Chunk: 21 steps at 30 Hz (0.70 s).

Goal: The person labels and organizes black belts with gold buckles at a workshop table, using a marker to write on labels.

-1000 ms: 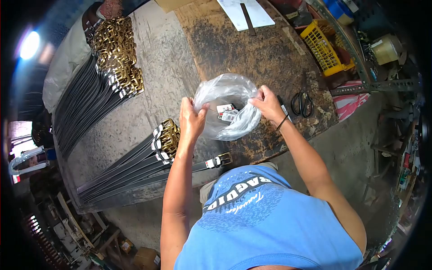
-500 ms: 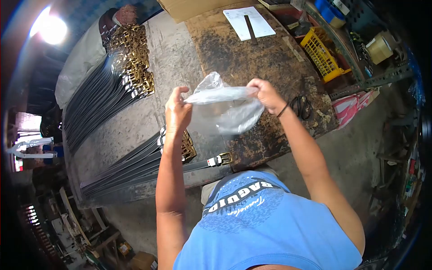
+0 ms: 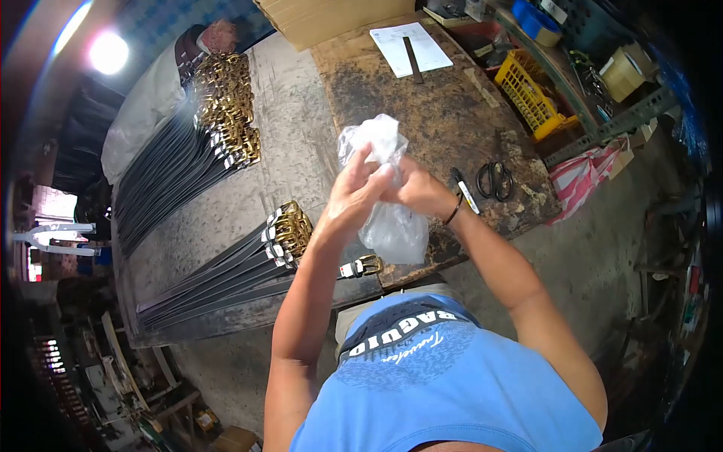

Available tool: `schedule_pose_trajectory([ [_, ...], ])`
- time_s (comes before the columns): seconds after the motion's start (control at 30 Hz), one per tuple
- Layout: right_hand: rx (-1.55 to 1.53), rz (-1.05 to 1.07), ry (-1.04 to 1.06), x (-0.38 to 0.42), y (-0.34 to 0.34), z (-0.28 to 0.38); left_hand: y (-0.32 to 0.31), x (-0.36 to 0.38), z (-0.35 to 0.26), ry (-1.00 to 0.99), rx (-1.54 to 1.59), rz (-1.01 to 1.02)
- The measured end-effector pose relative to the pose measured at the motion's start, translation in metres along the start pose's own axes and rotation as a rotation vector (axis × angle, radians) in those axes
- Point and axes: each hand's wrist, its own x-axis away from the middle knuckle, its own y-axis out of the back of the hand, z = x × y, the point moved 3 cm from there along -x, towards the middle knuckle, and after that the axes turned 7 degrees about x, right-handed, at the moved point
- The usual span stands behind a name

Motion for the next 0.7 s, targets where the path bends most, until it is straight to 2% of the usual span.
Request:
schedule_pose_trajectory([
  [0.03,-0.158,0.037,-0.091,-0.001,0.002,0.003,0.009,0.003,-0.004,-0.066,-0.089,0.074],
  [0.07,0.024,0.032,-0.135,0.004,0.015,0.012,0.018,0.005,-0.009,-0.137,-0.179,0.148],
  [0.1,0.026,0.023,-0.131,0.007,0.026,0.021,0.028,0.01,-0.018,-0.252,-0.101,0.041],
  [0.13,-0.122,0.066,-0.141,0.011,0.034,0.027,0.029,0.014,-0.024,-0.482,-0.188,-0.051],
  [0.2,-0.392,0.164,-0.14,0.016,0.041,0.025,0.017,0.017,-0.021,-0.712,-0.266,-0.146],
  [0.23,-0.386,0.17,-0.141,0.019,0.041,0.026,-0.002,0.015,-0.009,-0.712,-0.369,-0.111],
  [0.27,-0.386,0.189,-0.126,0.02,0.039,0.029,-0.014,0.013,0.001,-0.579,-0.399,-0.018],
  [0.3,-0.387,0.207,-0.109,0.021,0.038,0.032,-0.025,0.012,0.011,-0.445,-0.439,0.071],
  [0.33,-0.383,0.208,-0.105,0.02,0.042,0.035,-0.033,0.01,0.021,-0.179,-0.398,0.222],
  [0.37,-0.142,0.208,-0.103,0.018,0.052,0.04,-0.037,0.012,0.022,-0.183,-0.399,0.228],
  [0.4,0.1,0.199,-0.103,0.019,0.064,0.044,-0.038,0.015,0.026,-0.11,-0.459,0.132],
  [0.43,0.106,0.184,-0.106,0.021,0.076,0.048,-0.039,0.017,0.03,-0.037,-0.517,0.039],
  [0.47,0.09,0.024,-0.044,0.026,0.093,0.054,-0.037,0.018,0.033,-0.161,-0.591,-0.03],
  [0.5,0.075,-0.135,0.015,0.031,0.113,0.06,-0.025,0.014,0.048,-0.161,-0.585,-0.013],
  [0.57,0.274,-0.135,0.159,0.04,0.15,0.08,0.006,0.005,0.07,-0.254,-0.514,-0.022],
  [0.6,0.228,-0.196,-0.09,0.05,0.16,0.099,0.008,0.005,0.069,-0.255,-0.502,-0.007],
  [0.63,0.138,-0.267,-0.158,0.06,0.179,0.096,0.01,0.006,0.067,-0.262,-0.568,-0.028],
  [0.7,0.141,-0.328,0.064,0.069,0.194,0.097,0.01,0.007,0.058,-0.281,-0.616,-0.021],
])
